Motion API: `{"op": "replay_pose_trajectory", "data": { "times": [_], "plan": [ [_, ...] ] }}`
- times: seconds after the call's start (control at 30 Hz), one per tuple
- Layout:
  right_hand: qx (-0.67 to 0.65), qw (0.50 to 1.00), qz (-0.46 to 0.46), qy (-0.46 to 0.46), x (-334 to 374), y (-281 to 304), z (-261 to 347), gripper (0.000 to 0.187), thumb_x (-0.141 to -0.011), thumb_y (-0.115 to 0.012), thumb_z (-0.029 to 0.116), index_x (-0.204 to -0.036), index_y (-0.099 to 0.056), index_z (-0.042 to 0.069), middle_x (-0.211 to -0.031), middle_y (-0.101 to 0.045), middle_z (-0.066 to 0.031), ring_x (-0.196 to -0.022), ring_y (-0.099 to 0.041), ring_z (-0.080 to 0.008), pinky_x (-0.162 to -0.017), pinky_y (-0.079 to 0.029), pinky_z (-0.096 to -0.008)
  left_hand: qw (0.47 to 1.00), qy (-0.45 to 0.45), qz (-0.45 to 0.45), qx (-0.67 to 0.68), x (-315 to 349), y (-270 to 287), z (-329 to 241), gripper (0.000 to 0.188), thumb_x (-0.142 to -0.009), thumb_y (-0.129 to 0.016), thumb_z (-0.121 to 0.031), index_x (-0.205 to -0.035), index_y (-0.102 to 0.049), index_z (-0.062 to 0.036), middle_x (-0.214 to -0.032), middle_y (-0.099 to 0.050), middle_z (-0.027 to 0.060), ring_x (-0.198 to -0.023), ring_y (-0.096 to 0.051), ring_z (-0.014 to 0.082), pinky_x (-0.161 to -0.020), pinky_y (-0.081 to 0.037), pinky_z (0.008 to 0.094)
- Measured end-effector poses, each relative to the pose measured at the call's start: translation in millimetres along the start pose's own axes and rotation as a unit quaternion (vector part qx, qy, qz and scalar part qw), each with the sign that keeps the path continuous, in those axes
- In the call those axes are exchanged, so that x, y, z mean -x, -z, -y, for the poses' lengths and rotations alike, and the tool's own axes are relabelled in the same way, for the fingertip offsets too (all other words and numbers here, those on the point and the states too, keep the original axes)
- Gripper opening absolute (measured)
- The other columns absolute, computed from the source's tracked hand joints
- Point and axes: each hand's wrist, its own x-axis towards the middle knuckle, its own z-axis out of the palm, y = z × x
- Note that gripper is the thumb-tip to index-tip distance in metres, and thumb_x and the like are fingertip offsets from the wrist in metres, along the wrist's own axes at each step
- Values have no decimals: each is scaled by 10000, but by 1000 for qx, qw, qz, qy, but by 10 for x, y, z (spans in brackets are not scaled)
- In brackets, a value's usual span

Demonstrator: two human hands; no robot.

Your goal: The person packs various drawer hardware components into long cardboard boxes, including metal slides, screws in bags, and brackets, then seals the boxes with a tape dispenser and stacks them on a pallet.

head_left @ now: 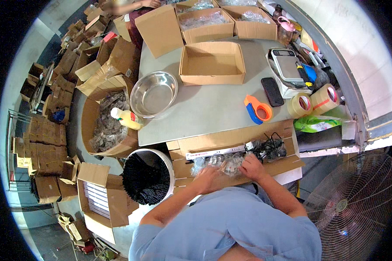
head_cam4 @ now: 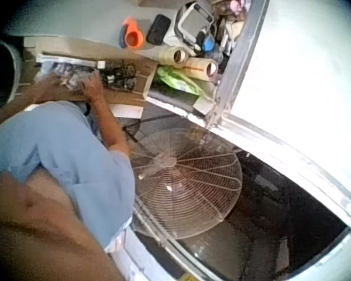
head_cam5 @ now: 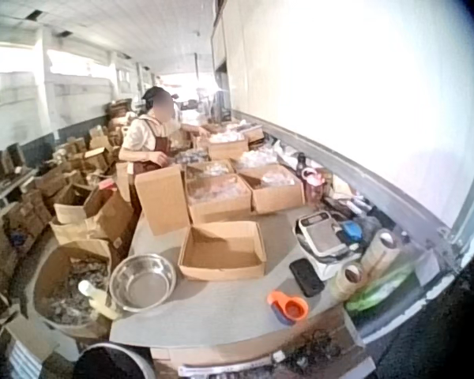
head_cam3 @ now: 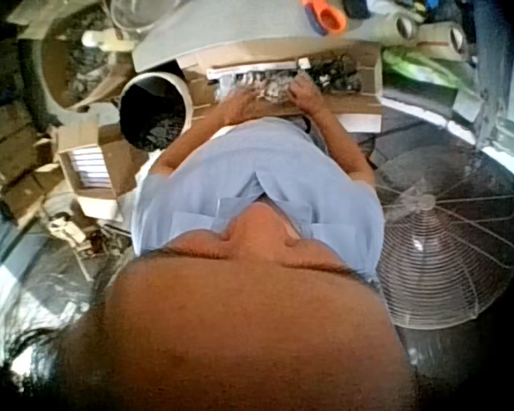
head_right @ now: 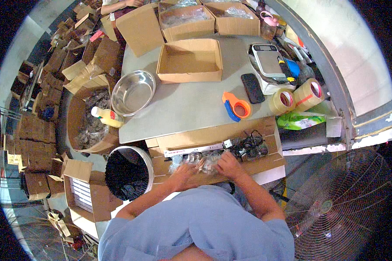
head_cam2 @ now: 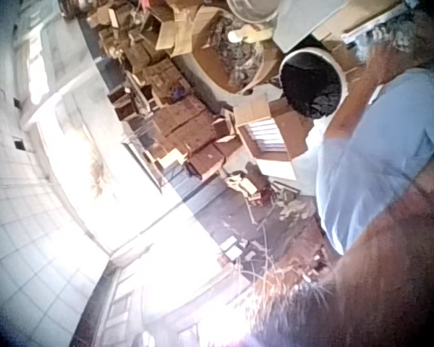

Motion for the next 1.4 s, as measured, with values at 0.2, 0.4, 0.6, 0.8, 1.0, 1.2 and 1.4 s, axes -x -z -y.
{"op": "replay_pose_trajectory", "data": {
  "times": [0.2,0.4,0.6,0.8,1.0,1.2,1.4],
  "plan": [
    [32,998,52,-33,-58,-332,-80,258,-689,-725,266,-716,-550,78,-815,-508,-104,-843,-496,-306,-784,-405,-427,992,-59,3,-108,26,72,-137,630,-691,-668,-232,-1279,-452,-166,-1333,-429,83,-1260,-371,280,-1058,-258,512],
    [126,968,105,-188,-475,-78,-215,328,-689,-715,292,-946,-609,117,-1013,-525,-84,-1036,-477,-284,-921,-353,-478,985,-62,-46,-156,-231,-35,-52,588,-697,-678,-237,-1242,-480,-140,-1299,-450,85,-1258,-376,269,-1050,-270,521],
    [190,939,59,-280,-735,-136,-512,429,-696,-678,213,-1104,-580,124,-1113,-503,-88,-1095,-450,-287,-955,-343,-494,982,-70,90,-152,-623,-166,-300,721,-636,-741,-389,-1231,-493,-67,-1402,-354,141,-1297,-328,332,-1016,-348,475],
    [207,942,65,-255,-748,-159,-559,428,-652,-682,187,-1060,-579,107,-1072,-493,-89,-1051,-450,-282,-885,-374,-466,986,-35,110,-123,-676,-273,-285,799,-609,-748,-416,-1257,-473,-38,-1383,-366,151,-1282,-340,347,-1017,-348,464],
    [202,950,52,-233,-859,-62,-544,416,-622,-709,217,-990,-576,74,-1046,-480,-94,-1045,-443,-280,-893,-371,-444,986,20,38,-163,-624,-215,-349,1031,-541,-768,-496,-1374,-353,-52,-1456,-233,177,-1333,-239,383,-1052,-269,523],
    [131,943,181,-246,-910,134,-478,520,-677,-697,308,-1088,-507,52,-1084,-540,-155,-1046,-515,-334,-898,-408,-459,967,151,44,-202,-916,265,-311,1313,-517,-737,-671,-1464,-59,-63,-1527,10,171,-1394,19,405,-1057,-87,642],
    [104,944,190,-250,-442,-75,-450,663,-787,-639,373,-1319,-364,88,-1080,-594,-193,-1018,-564,-367,-858,-453,-454,958,225,85,-159,-999,192,-97,1405,-463,-731,-721,-1462,6,-63,-1530,35,157,-1404,0,369,-1057,-54,652]
  ]
}}
